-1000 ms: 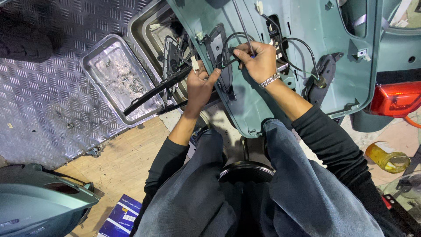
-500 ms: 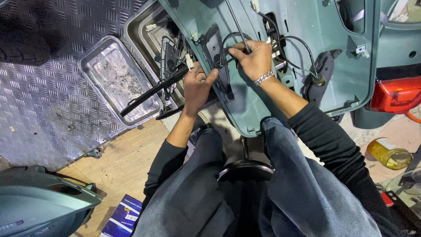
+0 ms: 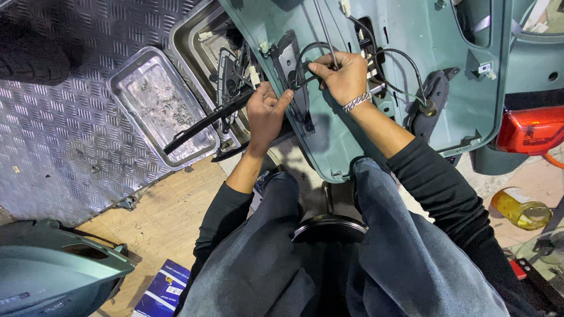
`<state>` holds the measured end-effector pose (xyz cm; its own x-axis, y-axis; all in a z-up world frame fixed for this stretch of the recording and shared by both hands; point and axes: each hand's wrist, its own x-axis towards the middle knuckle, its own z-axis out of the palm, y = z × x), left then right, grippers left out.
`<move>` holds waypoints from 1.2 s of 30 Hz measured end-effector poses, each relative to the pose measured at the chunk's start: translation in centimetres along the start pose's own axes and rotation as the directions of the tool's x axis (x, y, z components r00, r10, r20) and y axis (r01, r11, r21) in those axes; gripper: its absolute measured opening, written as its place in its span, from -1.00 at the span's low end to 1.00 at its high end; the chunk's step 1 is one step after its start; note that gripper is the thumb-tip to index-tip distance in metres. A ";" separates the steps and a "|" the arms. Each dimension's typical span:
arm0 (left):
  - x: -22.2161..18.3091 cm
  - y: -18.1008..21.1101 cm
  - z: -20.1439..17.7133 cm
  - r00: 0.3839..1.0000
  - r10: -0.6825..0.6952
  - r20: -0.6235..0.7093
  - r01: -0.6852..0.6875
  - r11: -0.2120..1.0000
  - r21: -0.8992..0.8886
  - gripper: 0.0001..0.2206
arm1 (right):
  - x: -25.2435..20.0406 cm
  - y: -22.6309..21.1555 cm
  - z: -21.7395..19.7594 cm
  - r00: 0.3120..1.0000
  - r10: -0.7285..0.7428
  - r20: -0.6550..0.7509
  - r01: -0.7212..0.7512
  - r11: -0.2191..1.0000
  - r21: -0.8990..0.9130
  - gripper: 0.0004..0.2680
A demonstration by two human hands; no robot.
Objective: The person works on a motorcycle fairing component by removing and reattaching small plastic parts and wiring connectors using a screwdriver.
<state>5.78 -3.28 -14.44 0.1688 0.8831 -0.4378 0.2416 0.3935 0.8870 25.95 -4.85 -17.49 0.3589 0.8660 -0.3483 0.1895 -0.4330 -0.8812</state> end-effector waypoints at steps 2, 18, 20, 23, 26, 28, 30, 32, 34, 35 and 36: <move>0.1 -0.7 -0.1 0.997 -0.072 -0.014 0.072 0.997 -0.004 -0.30 | 0.0 0.6 0.2 0.987 -0.147 -0.061 0.147 0.989 0.004 -0.92; -1.3 -2.6 0.1 0.984 0.151 -0.089 -0.130 0.970 0.207 -0.71 | -15.1 -16.0 -9.8 0.887 0.310 0.341 -0.249 0.945 -0.210 -0.54; -1.4 -2.9 0.3 0.994 0.073 -0.080 -0.066 0.994 0.089 -0.63 | -15.9 -16.1 -10.9 0.858 0.334 0.391 -0.107 0.860 -0.498 -0.55; -4.1 -1.5 -2.1 0.992 0.098 0.074 -0.111 0.972 0.205 -0.44 | -17.7 -19.2 -9.4 0.854 0.367 0.369 -0.180 0.873 -0.453 -0.52; -8.9 0.3 -7.1 0.965 0.063 0.256 -0.098 0.987 0.125 -0.64 | -19.3 -18.0 -8.5 0.905 0.211 0.369 -0.106 0.953 -0.283 -0.58; -10.5 1.2 -12.1 0.939 0.086 0.333 -0.140 0.980 0.142 -0.74 | -19.5 -15.6 -7.2 0.921 0.134 0.365 -0.088 0.987 -0.138 -0.66; -11.1 1.1 -16.7 0.902 0.118 0.415 -0.198 0.967 0.157 -0.82 | -19.9 -13.8 -6.7 0.941 0.049 0.334 -0.059 0.998 0.020 -0.72; -10.4 0.6 -21.3 0.987 -0.057 0.149 0.035 0.989 0.146 -0.75 | -20.1 -13.1 -6.4 0.935 0.013 0.354 -0.048 0.995 0.091 -0.75; -7.3 -2.9 -24.2 0.981 -0.133 -0.139 0.149 0.982 0.113 -0.83 | -20.1 -12.6 -6.5 0.935 0.026 0.354 -0.062 0.994 0.089 -0.76; -5.6 -4.7 -25.5 0.886 -0.209 -0.415 0.248 0.968 0.042 -0.89 | -20.1 -12.5 -6.6 0.933 0.040 0.358 -0.075 0.994 0.082 -0.76; -4.1 -6.4 -26.8 0.887 -0.204 -0.414 0.242 0.970 0.040 -0.89 | -20.2 -12.5 -6.7 0.934 0.035 0.356 -0.068 0.994 0.081 -0.76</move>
<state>-22.03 -2.57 -14.42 -0.2956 0.8089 -0.5082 0.3135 0.5846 0.7483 22.42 -18.58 2.69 0.0165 0.8826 -0.4699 0.0897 -0.4693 -0.8784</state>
